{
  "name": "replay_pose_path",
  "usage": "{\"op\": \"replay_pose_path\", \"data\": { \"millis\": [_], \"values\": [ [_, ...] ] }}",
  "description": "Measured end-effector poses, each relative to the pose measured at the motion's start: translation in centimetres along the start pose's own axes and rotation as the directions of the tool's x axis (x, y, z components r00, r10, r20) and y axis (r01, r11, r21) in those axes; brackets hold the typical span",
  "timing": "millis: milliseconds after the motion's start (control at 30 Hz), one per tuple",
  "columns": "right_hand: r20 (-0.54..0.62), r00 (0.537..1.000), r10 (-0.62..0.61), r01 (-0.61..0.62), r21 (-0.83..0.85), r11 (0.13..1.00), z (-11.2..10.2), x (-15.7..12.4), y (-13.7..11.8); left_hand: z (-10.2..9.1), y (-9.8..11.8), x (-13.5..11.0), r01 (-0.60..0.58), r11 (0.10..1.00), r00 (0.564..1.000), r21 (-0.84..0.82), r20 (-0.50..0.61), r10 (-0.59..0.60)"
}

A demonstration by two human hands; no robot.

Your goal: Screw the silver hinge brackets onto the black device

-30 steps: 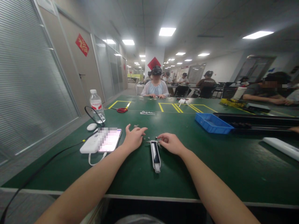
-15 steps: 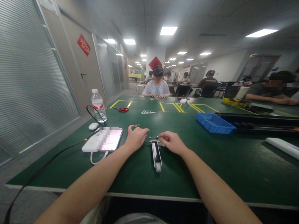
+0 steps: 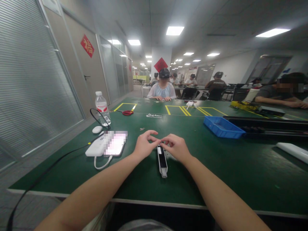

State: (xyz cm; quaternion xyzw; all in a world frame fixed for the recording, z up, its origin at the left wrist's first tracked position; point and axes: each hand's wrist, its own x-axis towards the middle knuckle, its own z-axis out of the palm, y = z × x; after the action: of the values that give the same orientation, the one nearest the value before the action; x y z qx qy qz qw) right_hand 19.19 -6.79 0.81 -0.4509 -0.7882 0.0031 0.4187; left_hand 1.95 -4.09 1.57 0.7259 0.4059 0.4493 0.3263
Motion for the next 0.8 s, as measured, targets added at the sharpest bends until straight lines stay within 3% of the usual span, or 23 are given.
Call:
{"op": "replay_pose_path", "data": {
  "millis": [233,433,533,633,733,800],
  "values": [
    [-0.017,0.999,-0.051,0.049,-0.080,0.996,-0.3,-0.1,-0.6,0.4,-0.9,0.3,0.118,0.963,0.993,-0.241,0.042,-0.111],
    [-0.031,0.999,-0.031,0.029,-0.069,0.997,-0.3,-0.1,-0.6,0.5,-1.4,0.4,0.109,0.953,0.990,-0.282,0.114,-0.079],
    [-0.031,0.999,0.028,-0.029,-0.029,0.999,-0.5,0.0,0.1,0.1,-0.1,0.3,0.059,0.986,0.991,-0.155,0.132,-0.039],
    [-0.021,0.995,0.095,-0.095,-0.001,0.995,-0.8,0.0,1.0,-0.9,2.4,-0.5,-0.128,0.988,0.991,0.089,0.060,0.123],
    [-0.027,0.990,0.137,-0.137,0.005,0.991,-1.1,0.1,1.7,-2.8,4.4,-2.6,-0.350,0.877,0.934,0.329,0.056,0.352],
    [-0.034,0.988,0.152,-0.152,0.004,0.988,-1.1,0.1,2.1,-4.2,4.6,-4.2,-0.433,0.787,0.892,0.439,0.082,0.444]
  ]
}}
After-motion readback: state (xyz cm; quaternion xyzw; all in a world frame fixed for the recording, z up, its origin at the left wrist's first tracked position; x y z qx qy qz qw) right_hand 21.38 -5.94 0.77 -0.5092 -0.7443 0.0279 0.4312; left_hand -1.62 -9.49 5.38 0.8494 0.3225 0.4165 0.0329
